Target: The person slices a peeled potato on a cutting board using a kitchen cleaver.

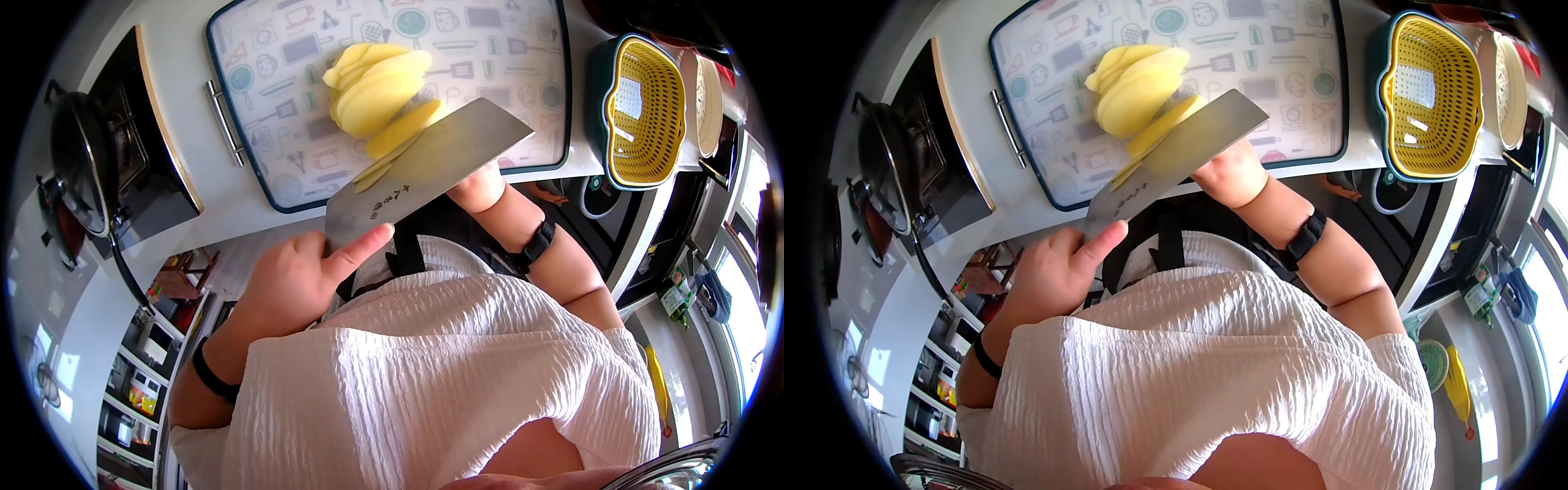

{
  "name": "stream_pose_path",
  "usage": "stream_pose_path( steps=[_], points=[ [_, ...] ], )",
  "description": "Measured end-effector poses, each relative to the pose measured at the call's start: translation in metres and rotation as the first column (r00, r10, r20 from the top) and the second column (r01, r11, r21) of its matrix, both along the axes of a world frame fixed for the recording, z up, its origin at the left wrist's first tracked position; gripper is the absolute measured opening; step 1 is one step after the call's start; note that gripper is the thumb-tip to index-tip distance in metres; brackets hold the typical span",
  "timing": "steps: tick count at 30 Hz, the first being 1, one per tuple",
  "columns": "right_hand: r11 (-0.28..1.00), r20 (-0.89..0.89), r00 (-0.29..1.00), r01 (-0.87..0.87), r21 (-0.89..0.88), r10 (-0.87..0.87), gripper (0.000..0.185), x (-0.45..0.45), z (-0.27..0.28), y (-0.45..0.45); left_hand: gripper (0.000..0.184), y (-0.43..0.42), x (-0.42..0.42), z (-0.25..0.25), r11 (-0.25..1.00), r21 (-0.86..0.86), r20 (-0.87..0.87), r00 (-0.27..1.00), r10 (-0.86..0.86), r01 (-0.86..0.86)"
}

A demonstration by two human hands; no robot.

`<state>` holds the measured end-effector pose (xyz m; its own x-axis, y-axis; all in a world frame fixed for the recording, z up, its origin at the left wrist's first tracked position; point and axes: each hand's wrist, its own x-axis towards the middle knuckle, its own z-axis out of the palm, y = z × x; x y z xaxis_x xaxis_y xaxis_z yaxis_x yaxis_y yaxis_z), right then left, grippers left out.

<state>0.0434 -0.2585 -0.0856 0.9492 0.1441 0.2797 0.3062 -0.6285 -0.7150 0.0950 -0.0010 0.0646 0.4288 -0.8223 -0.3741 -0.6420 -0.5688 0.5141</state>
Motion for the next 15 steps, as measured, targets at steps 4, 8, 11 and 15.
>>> stream_pose_path(
  steps=[4,8,11,15],
  points=[
    [0.999,-0.039,0.999,0.010,0.053,-0.008,0.040,0.0011,0.0012,0.0001,0.072,-0.0012,0.0000,0.0013,0.999,0.038,0.012,0.999,-0.035,0.034],
    [0.998,-0.048,0.999,0.001,0.057,0.002,0.040,0.0015,0.0015,0.0013,0.072,-0.0032,-0.0002,0.0014,0.999,0.044,0.004,1.000,-0.031,0.031],
    [0.998,-0.058,0.998,0.003,0.065,0.001,0.040,0.0023,0.0012,0.0017,0.072,0.0009,-0.0015,-0.0015,1.000,0.005,0.015,0.999,-0.028,0.028],
    [0.996,-0.082,0.997,0.009,0.090,-0.002,0.040,0.0021,0.0012,0.0018,0.073,0.0010,-0.0004,0.0031,0.999,0.024,0.006,0.999,-0.036,0.036]
  ],
)
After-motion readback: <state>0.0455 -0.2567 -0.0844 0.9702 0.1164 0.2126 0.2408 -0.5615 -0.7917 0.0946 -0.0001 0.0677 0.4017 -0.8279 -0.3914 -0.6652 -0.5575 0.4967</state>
